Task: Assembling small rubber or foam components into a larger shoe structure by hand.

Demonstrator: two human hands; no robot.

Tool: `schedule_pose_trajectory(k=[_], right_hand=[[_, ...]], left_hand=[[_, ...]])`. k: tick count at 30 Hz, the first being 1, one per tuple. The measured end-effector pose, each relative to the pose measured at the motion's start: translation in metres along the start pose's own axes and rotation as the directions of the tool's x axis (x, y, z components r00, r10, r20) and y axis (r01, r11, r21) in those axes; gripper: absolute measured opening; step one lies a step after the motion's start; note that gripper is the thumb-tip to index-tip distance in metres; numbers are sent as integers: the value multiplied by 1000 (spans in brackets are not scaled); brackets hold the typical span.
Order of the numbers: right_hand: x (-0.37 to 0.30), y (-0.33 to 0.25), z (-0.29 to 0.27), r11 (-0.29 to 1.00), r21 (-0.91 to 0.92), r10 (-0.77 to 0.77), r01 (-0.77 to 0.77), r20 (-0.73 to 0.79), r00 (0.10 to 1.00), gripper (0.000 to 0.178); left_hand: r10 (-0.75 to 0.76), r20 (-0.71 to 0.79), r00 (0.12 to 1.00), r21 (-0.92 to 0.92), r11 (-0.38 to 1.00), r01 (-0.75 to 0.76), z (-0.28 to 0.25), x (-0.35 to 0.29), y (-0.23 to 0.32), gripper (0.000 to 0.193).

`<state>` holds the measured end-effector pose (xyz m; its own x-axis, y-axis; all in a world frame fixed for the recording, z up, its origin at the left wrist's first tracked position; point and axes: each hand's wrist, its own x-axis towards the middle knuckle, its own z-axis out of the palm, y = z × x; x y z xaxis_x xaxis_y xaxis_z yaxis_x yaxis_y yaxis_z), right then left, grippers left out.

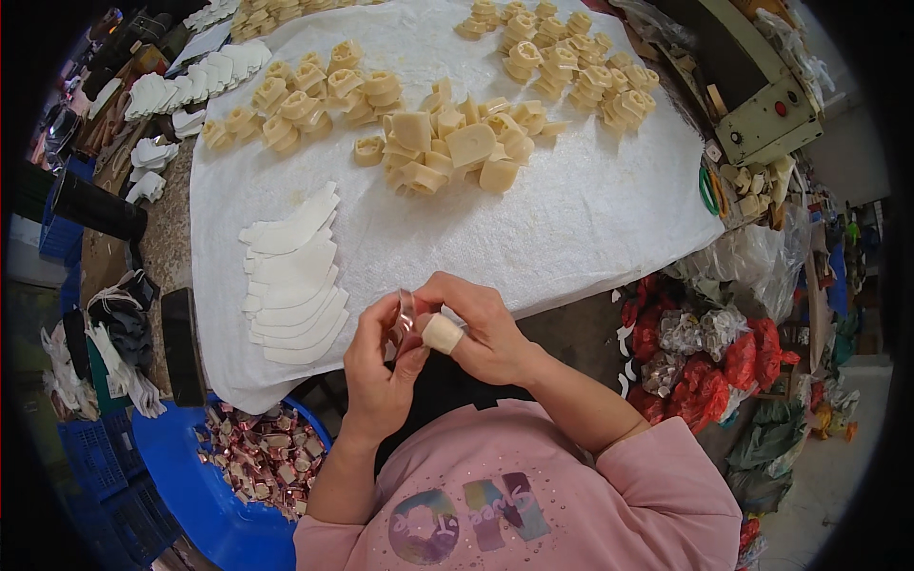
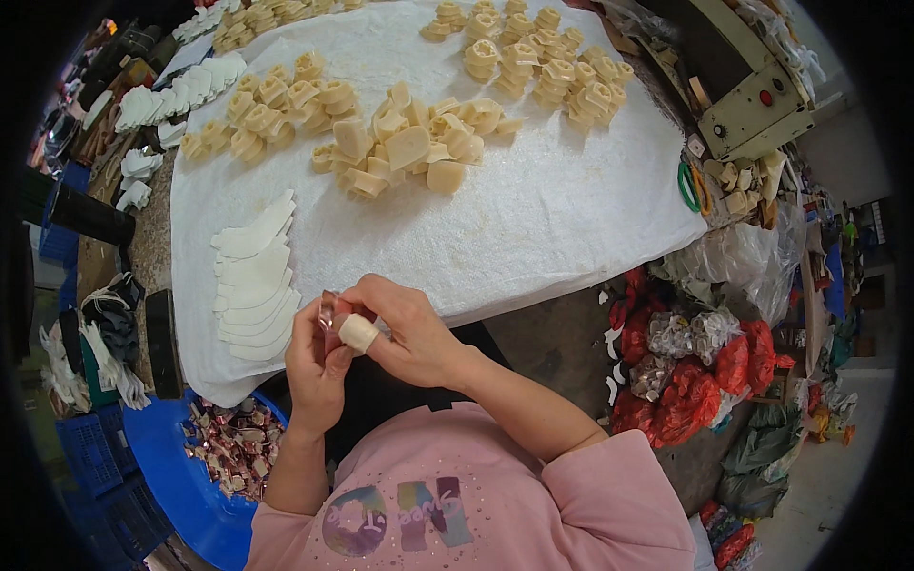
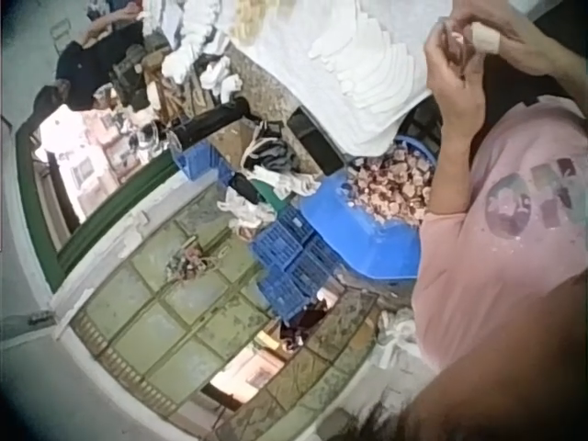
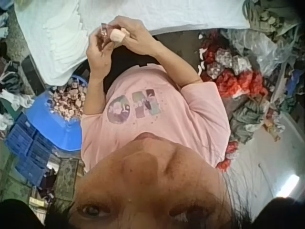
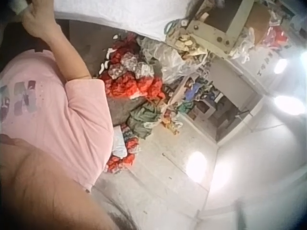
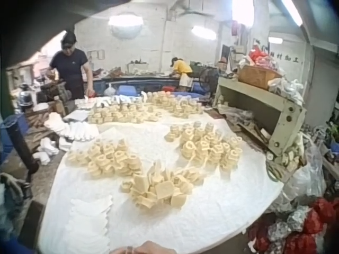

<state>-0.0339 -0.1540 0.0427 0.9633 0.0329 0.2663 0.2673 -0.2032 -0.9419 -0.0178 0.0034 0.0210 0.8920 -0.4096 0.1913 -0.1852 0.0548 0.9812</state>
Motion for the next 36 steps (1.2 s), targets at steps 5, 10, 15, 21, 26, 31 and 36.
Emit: schedule_pose_trajectory(k=[5, 10, 15, 21, 26, 31, 36], right_hand=[[10, 11, -13, 829, 418, 332, -373, 170, 928, 16], [13, 20, -21, 852, 370, 249, -370, 335, 909, 18], [6, 21, -8, 988, 138, 45, -64, 137, 990, 22], [-3, 24, -12, 710, 621, 206, -334, 270, 941, 19], [-3, 18, -6, 862, 453, 167, -229, 173, 971, 19], [-2, 20, 4, 976, 111, 177, -185, 76, 981, 20], [-9, 25, 7, 702, 654, 250, -284, 148, 957, 21]], left_hand=[[-122, -24, 992, -92, 989, 120, -6, 3, 14, 42], [40, 101, 994, 377, 923, -75, -8, 4, 28, 40], [62, 63, 996, 349, 934, -80, -2, 10, 17, 44], [199, -71, 977, 310, 936, -168, 0, 10, 13, 43], [267, -94, 959, 468, 862, -194, 7, 6, 15, 45], [365, -143, 920, 624, 755, -203, 14, 8, 8, 47], [374, -187, 908, 636, 751, -179, 16, 7, 6, 48]])
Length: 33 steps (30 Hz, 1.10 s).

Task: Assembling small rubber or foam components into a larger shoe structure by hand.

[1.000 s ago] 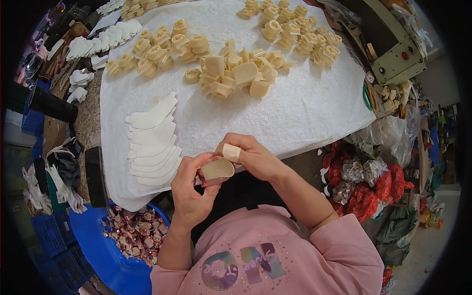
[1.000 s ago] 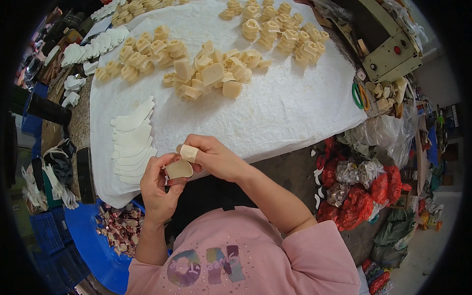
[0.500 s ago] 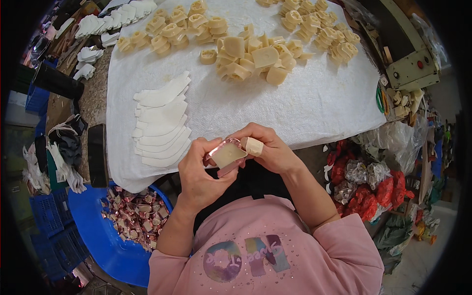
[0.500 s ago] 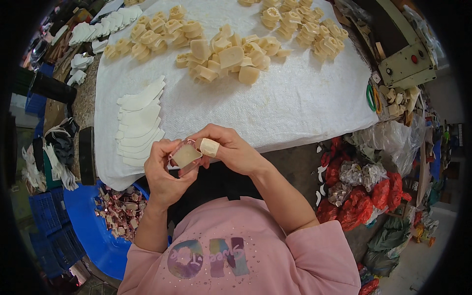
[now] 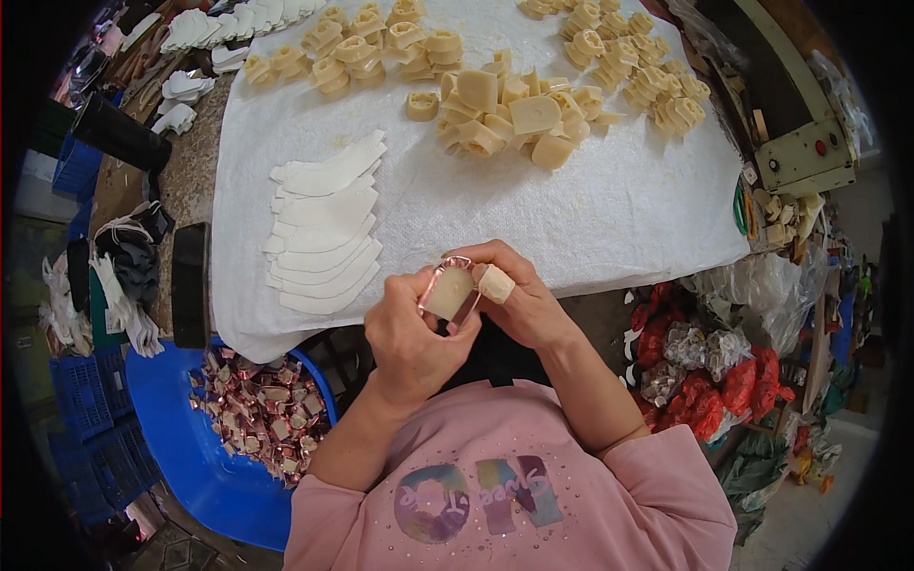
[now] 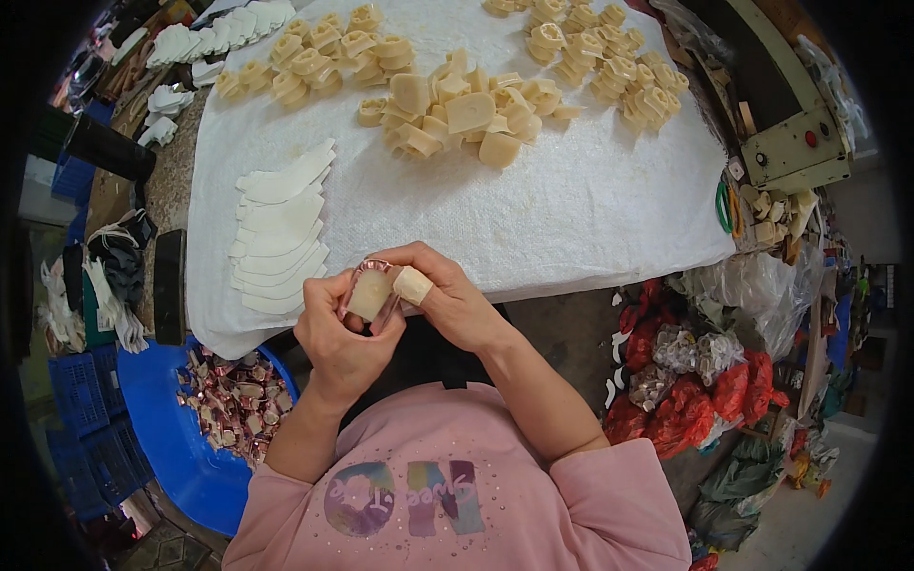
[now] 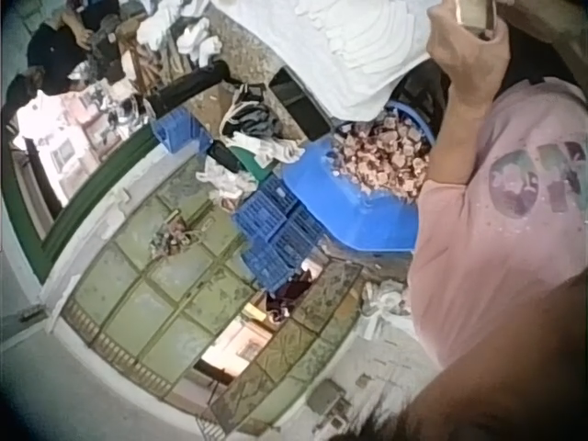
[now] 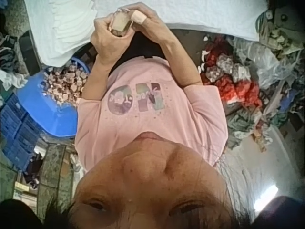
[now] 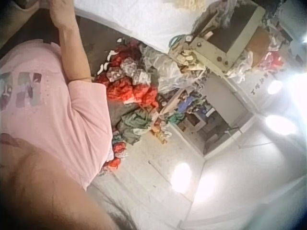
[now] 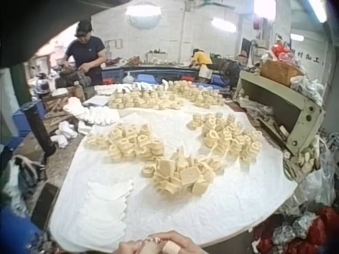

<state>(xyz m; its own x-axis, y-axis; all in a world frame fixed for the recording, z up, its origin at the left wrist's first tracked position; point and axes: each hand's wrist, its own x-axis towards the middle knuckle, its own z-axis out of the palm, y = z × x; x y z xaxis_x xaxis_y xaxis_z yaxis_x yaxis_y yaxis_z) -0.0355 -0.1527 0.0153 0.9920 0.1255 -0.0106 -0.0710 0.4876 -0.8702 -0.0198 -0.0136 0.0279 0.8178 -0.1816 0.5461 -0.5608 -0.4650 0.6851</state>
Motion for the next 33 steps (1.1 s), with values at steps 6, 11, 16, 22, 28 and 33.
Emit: schedule_pose_trajectory(k=[6, 11, 16, 22, 28, 33], right_hand=[[-2, 0, 13, 870, -490, -114, 59, -83, 990, 24], [4, 2, 5, 864, -495, -144, 91, -69, 987, 28], [6, -16, 8, 955, -289, -31, 67, 128, 991, 28], [19, -19, 11, 512, -763, -293, 394, 277, 915, 22], [30, -20, 25, 509, -764, -190, 397, 350, 917, 23], [55, -7, 22, 630, -716, -168, 300, 251, 953, 31]], left_hand=[[-32, -82, 996, 4, 999, 32, 6, -3, 2, 42], [-484, 294, 824, -677, 503, 537, 0, 0, -6, 37], [-241, 664, 708, -694, 155, 703, -17, -4, -19, 30], [-269, 263, 926, -613, 695, 376, -16, -6, -21, 25], [-375, 358, 855, -691, 509, 513, -42, -12, -24, 19], [-415, -132, 900, -80, 909, 408, -87, -28, -54, 16]])
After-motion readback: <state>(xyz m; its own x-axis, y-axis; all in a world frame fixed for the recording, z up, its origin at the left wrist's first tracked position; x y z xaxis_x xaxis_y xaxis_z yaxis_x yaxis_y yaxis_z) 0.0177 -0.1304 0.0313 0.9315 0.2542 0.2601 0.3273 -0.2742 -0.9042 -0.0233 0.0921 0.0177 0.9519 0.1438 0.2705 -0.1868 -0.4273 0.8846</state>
